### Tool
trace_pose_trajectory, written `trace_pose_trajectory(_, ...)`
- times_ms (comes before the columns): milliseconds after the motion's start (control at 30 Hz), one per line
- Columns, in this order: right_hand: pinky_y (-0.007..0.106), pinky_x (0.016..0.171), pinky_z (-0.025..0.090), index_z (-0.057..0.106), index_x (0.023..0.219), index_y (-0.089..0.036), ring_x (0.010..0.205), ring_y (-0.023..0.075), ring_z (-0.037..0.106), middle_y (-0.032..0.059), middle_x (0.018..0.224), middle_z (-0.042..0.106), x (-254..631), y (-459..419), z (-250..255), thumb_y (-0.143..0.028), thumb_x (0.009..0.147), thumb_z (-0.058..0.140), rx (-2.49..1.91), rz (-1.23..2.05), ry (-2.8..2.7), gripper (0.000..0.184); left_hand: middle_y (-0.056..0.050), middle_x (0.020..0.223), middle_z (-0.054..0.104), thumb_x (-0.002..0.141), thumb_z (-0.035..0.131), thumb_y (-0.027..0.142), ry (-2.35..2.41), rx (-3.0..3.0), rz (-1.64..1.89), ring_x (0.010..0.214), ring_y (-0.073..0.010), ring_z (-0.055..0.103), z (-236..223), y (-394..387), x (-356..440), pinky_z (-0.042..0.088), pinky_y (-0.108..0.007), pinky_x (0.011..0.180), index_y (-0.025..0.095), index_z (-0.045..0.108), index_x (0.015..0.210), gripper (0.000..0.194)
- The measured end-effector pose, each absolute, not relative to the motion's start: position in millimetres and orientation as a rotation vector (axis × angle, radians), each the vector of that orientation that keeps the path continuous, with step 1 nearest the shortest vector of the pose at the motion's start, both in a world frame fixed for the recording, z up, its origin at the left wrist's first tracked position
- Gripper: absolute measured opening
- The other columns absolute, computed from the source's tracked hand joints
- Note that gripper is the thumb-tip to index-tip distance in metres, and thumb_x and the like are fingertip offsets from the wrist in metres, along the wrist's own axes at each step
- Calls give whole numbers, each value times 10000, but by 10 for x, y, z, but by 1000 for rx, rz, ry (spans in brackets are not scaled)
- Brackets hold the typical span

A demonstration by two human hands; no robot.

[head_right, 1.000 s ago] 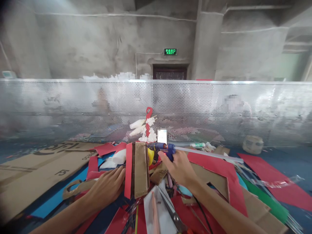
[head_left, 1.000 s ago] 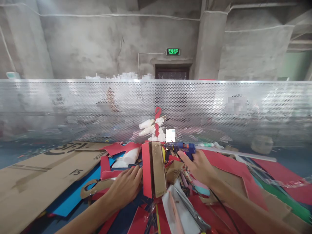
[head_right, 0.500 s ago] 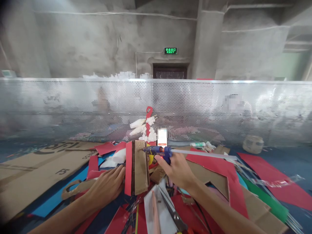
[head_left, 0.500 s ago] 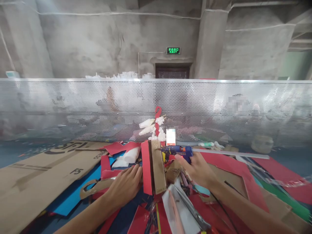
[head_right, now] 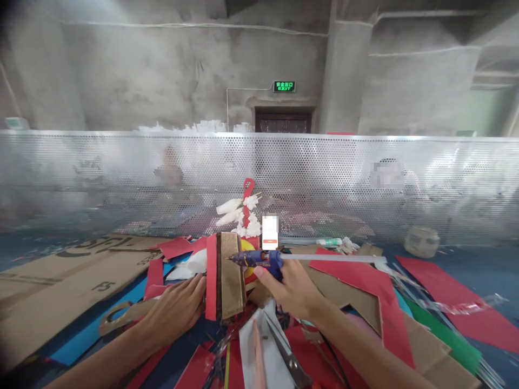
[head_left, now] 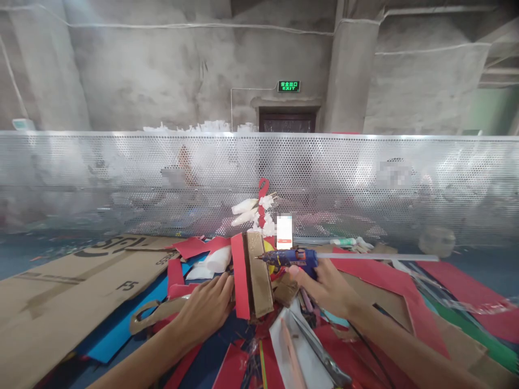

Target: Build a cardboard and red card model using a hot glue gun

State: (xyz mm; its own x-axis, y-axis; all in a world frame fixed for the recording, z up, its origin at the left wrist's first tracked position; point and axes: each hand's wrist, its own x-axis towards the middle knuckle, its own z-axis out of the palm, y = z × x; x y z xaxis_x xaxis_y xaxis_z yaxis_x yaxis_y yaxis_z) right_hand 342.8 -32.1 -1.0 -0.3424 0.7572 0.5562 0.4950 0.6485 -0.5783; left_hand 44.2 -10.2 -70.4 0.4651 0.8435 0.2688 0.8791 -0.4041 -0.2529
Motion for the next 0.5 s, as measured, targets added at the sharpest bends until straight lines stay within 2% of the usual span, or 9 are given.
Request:
trace_pose_trajectory(267,282,633,453,709,765,-189,611,160,551,10,645,632,3456,-234,-76,-521,979,476,-1109,238,-2009,459,-136,1209,619,965,450,195,-1437,-2374,-107,1083,-301,633,-668,-115,464,545,-453,885,179,551,1204,260)
trace_pose_trajectory(500,326,688,480,738,816,-202,662,208,613,63,682,675,3489,-183,-80,-506,979,435,-1178,79,-1972,459,-128,1206,619,965,482,214,-1393,-2375,-123,1081,-299,634,-681,-118,463,547,-433,871,187,546,1218,263)
